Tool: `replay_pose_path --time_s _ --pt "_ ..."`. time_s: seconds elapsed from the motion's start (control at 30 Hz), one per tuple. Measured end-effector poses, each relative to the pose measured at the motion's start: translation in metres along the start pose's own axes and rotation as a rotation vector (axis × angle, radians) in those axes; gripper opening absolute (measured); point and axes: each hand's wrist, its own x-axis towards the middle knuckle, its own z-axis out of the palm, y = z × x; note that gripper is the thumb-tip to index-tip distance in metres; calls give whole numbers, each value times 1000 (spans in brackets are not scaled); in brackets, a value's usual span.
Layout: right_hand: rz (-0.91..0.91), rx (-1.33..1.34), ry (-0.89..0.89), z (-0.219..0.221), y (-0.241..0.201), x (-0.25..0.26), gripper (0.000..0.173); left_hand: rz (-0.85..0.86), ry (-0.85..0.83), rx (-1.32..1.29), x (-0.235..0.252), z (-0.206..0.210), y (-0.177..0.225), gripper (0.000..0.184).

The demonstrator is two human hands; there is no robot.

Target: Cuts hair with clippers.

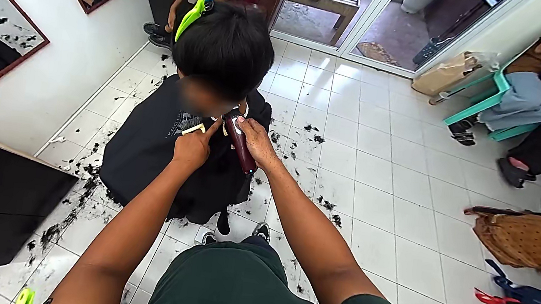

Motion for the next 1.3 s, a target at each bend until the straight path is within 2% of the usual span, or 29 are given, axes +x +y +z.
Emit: replay_pose_path --time_s 0.07,0.13,0.17,0.3,0.43,0.57,0.63,0.7,0.77,0.8,0.83,0.9,0.93,0.97,1.03,1.07,1.13,1.2,1.27,1.3 --pt "-49 71 -94 -3 0 -8 43 -6 -3 -1 -1 0 1 73" --pt "12 81 -172 -5 3 -21 43 -14 -7 -8 -1 1 1 68" --pt "50 79 -177 -4 5 -23 42 -8 0 -4 -2 0 0 71" --pt "117 -67 -2 3 5 -20 55 2 12 6 -1 0 0 84" --pt "170 -124 74 4 -3 -18 63 4 14 20 -2 1 1 84" --pt "31 -52 68 -1 -3 -18 56 23 53 -3 -3 4 2 86" --pt "-33 43 9 -9 6 -23 47 140 160 -71 -6 10 -5 75" --pt "-23 186 5 -20 19 -35 38 360 282 -177 -7 16 -17 53" --pt "-3 410 41 -29 35 -52 41 402 117 -394 -14 2 -25 36" --pt "20 524 44 -32 42 -59 48 380 29 -606 -19 -10 -32 31" --pt "58 594 43 -36 47 -66 56 375 13 -911 -23 -18 -41 25" --pt "147 615 4 -47 53 -75 70 456 129 -1614 -21 -32 -57 22" --pt "183 595 -39 -52 54 -78 73 536 203 -1836 -16 -46 -63 25" --pt "208 578 -84 -55 56 -82 72 636 258 -1998 -11 -61 -67 29" --pt "244 572 -141 -55 61 -92 62 829 225 -2162 1 -83 -74 39" --pt "256 583 -162 -53 63 -94 62 885 178 -2186 10 -89 -77 42" --pt "264 600 -191 -46 63 -95 68 856 123 -2119 24 -88 -83 46" --pt "263 606 -203 -36 58 -98 71 627 124 -1912 27 -72 -90 44" --pt "263 583 -210 -24 49 -100 69 311 78 -1521 22 -56 -98 32" --pt "258 559 -214 -18 45 -99 69 207 50 -1322 20 -51 -102 23"
